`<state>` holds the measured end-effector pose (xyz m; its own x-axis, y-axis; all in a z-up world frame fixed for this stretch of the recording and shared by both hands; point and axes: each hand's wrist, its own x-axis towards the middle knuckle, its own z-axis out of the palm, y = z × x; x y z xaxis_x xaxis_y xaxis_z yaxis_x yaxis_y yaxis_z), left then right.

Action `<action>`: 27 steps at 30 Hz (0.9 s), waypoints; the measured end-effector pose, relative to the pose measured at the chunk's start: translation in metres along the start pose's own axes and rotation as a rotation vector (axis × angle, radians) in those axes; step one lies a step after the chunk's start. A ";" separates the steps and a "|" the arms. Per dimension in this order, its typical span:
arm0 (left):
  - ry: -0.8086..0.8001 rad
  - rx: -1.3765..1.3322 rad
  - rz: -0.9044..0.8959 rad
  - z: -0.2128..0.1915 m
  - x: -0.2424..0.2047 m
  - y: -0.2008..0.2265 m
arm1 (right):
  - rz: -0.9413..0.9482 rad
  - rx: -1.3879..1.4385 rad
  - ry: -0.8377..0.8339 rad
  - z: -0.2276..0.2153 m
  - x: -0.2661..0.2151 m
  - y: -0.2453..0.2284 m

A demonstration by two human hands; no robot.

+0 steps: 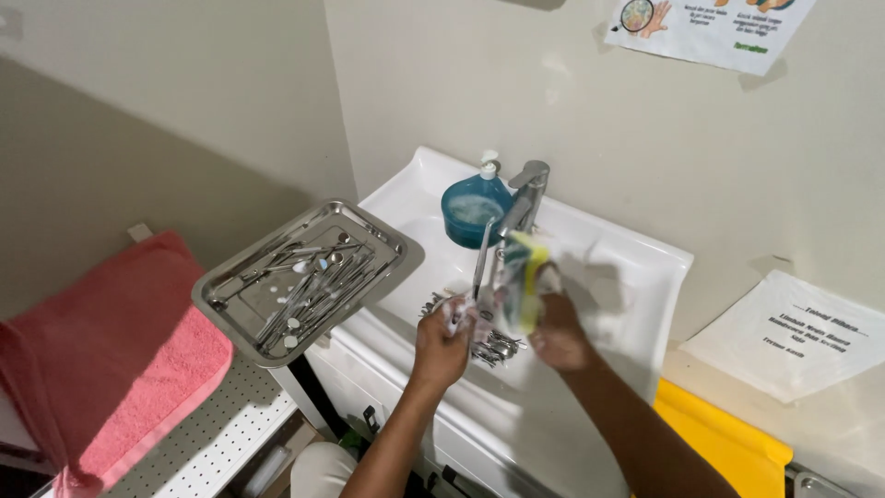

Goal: Washing dental instruments with a sponge and soap in a sink.

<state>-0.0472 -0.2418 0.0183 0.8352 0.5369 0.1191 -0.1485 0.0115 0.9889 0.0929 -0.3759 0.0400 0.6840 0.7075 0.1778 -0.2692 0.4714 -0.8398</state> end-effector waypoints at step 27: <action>0.074 -0.212 -0.183 -0.005 0.004 -0.023 | -0.179 -1.250 -0.005 0.041 -0.019 -0.047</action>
<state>-0.0425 -0.2359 -0.0045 0.8184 0.5698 -0.0738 -0.1131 0.2856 0.9516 0.0647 -0.3899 0.0971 0.6414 0.6885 0.3385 0.6519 -0.2564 -0.7136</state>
